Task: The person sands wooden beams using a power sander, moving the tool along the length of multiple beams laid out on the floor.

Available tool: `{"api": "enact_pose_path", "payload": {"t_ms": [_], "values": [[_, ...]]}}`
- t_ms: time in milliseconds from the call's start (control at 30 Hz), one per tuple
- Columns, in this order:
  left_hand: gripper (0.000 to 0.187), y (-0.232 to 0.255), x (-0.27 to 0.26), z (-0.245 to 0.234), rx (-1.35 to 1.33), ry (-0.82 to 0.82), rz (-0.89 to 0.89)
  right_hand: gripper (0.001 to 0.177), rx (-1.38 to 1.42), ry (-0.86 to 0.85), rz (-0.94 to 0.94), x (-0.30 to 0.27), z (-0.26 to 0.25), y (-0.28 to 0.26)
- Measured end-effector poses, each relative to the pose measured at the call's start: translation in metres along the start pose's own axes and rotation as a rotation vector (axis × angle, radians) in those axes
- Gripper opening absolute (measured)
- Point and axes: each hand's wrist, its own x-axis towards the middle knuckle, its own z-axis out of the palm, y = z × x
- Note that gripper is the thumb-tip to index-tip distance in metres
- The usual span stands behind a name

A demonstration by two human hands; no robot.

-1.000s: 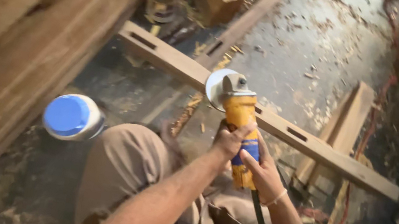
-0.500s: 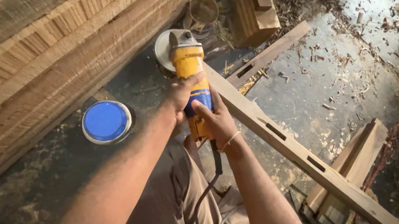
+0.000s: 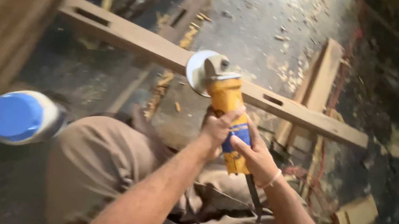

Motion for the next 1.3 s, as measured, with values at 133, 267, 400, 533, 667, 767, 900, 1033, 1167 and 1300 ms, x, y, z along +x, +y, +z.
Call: {"api": "enact_pose_path", "payload": {"t_ms": [133, 267, 400, 533, 667, 767, 900, 1033, 1167, 1300], "values": [[0.041, -0.078, 0.002, 0.051, 0.005, -0.102, -0.169, 0.081, 0.129, 0.207, 0.174, -0.058, -0.066, 0.018], [0.043, -0.132, -0.003, 0.098, 0.193, -0.152, -0.216, 0.081, 0.167, 0.362, 0.186, -0.11, -0.121, 0.04], [0.044, -0.182, 0.0, 0.144, 0.296, -0.184, -0.39, 0.077, 0.237, 0.461, 0.18, -0.156, -0.176, 0.061], [0.046, -0.246, 0.014, 0.194, 0.43, -0.247, -0.32, 0.074, 0.235, 0.554, 0.141, -0.188, -0.225, 0.065], [0.043, -0.308, 0.033, 0.244, 0.462, -0.35, -0.303, 0.073, 0.298, 0.704, 0.21, -0.213, -0.27, 0.061], [0.044, -0.349, 0.041, 0.277, 0.56, -0.394, -0.282, 0.064, 0.372, 0.832, 0.246, -0.226, -0.298, 0.068], [0.054, -0.359, 0.032, 0.283, 0.702, -0.513, -0.376, 0.066, 0.462, 0.949, 0.122, -0.241, -0.291, 0.083], [0.057, -0.32, 0.006, 0.258, 0.719, -0.754, -0.3, 0.058, 0.56, 0.941, -0.011, -0.242, -0.269, 0.117], [0.071, -0.229, -0.027, 0.217, 1.092, -0.971, 0.201, 0.05, 0.82, 0.93, -0.262, -0.231, -0.234, 0.134], [0.08, -0.136, -0.069, 0.159, 1.37, -1.091, 0.7, 0.058, 1.133, 0.671, -0.442, -0.186, -0.174, 0.117]]}}
